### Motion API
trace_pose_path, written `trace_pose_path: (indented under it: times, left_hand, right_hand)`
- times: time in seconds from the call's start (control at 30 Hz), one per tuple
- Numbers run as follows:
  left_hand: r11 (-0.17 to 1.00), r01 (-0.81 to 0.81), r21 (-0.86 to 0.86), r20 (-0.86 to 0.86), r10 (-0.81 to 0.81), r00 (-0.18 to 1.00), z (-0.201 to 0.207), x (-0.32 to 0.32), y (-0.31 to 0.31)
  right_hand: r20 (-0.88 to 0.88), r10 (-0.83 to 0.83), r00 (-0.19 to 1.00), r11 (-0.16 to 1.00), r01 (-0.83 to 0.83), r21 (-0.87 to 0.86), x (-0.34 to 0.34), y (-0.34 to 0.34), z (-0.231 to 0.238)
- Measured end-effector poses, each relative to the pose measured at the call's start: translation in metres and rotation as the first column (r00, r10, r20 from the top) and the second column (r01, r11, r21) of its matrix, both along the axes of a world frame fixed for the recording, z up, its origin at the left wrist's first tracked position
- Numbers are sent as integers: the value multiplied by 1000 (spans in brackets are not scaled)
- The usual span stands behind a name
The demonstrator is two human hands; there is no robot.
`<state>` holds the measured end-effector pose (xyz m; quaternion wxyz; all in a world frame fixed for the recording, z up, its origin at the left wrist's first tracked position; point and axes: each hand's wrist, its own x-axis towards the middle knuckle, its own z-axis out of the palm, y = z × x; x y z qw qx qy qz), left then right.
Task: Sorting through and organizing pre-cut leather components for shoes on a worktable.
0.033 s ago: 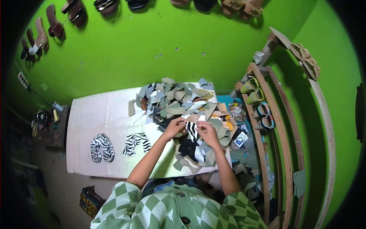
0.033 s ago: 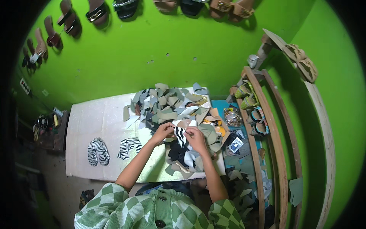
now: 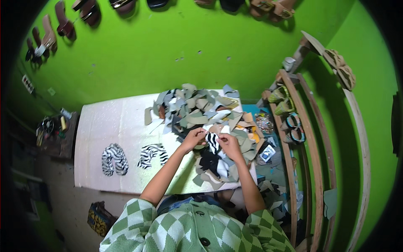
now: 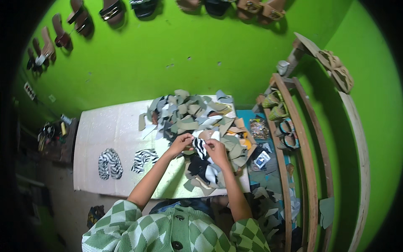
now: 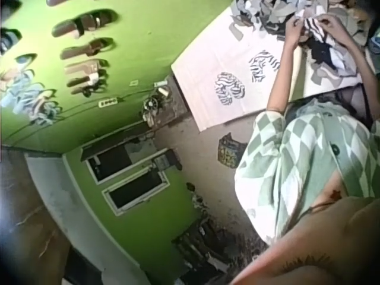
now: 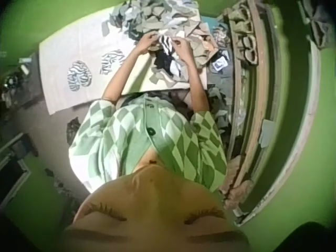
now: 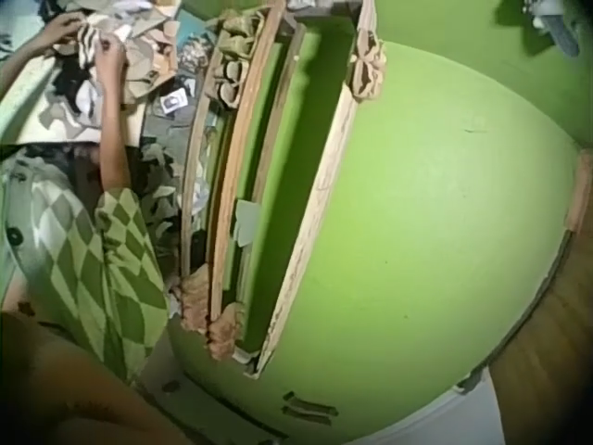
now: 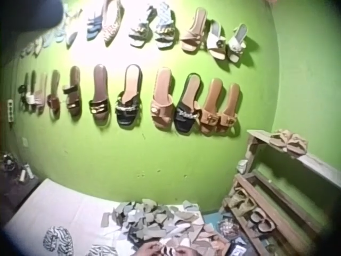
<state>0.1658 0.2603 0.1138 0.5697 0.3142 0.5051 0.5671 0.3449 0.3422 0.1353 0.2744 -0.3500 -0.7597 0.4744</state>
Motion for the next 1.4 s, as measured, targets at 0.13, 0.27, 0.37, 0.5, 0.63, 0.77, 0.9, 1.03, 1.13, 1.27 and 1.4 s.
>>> trace_pose_path:
  times: [0.13, 0.27, 0.37, 0.5, 0.63, 0.77, 0.9, 1.03, 1.13, 1.27, 1.4]
  left_hand:
    - [992, -50, -116, -22, 47, 999, 11, -30, -39]
    - [997, -79, 11, -385, 77, 920, -16, -64, -71]
    - [928, -368, -48, -264, 344, 901, -42, -89, -92]
    - [678, -730, -91, -488, 608, 626, -129, -136, -133]
    - [654, -749, -111, -846, 334, 416, -179, -145, -166]
    - [690, -705, -167, -954, 67, 292, -108, -91, -123]
    - [775, -604, 187, -927, 343, 153, -62, -56, -74]
    - [829, -249, 501, -808, 551, 208, -15, -12, -11]
    - [853, 90, 514, -783, 423, 456, 23, 32, 29]
    - [825, 466, 319, -929, 176, 325, 7, 75, 73]
    - [835, 548, -50, -967, -178, 184, -22, 82, 86]
  right_hand:
    - [169, 144, 975, 982, -163, 100, -34, -19, 16]
    - [105, 319, 942, 941, -328, 81, -63, -45, 16]
    - [61, 291, 955, 952, -295, 86, -70, -43, 5]
    - [29, 205, 978, 979, -205, 10, -57, -24, 8]
    - [24, -4, 1000, 997, 2, 79, -28, 6, 11]
    - [122, -361, 924, 860, 280, 427, 44, 51, 3]
    - [405, -481, 777, 841, 280, 462, 71, 54, -1]
    - [607, -257, 752, 933, 30, 358, 77, 35, -14]
    - [575, -197, 794, 951, 12, 309, 84, 21, -13]
    - [500, 29, 866, 967, -151, 205, 105, 24, -18]
    - [454, 206, 867, 970, -119, -212, 115, 51, -9]
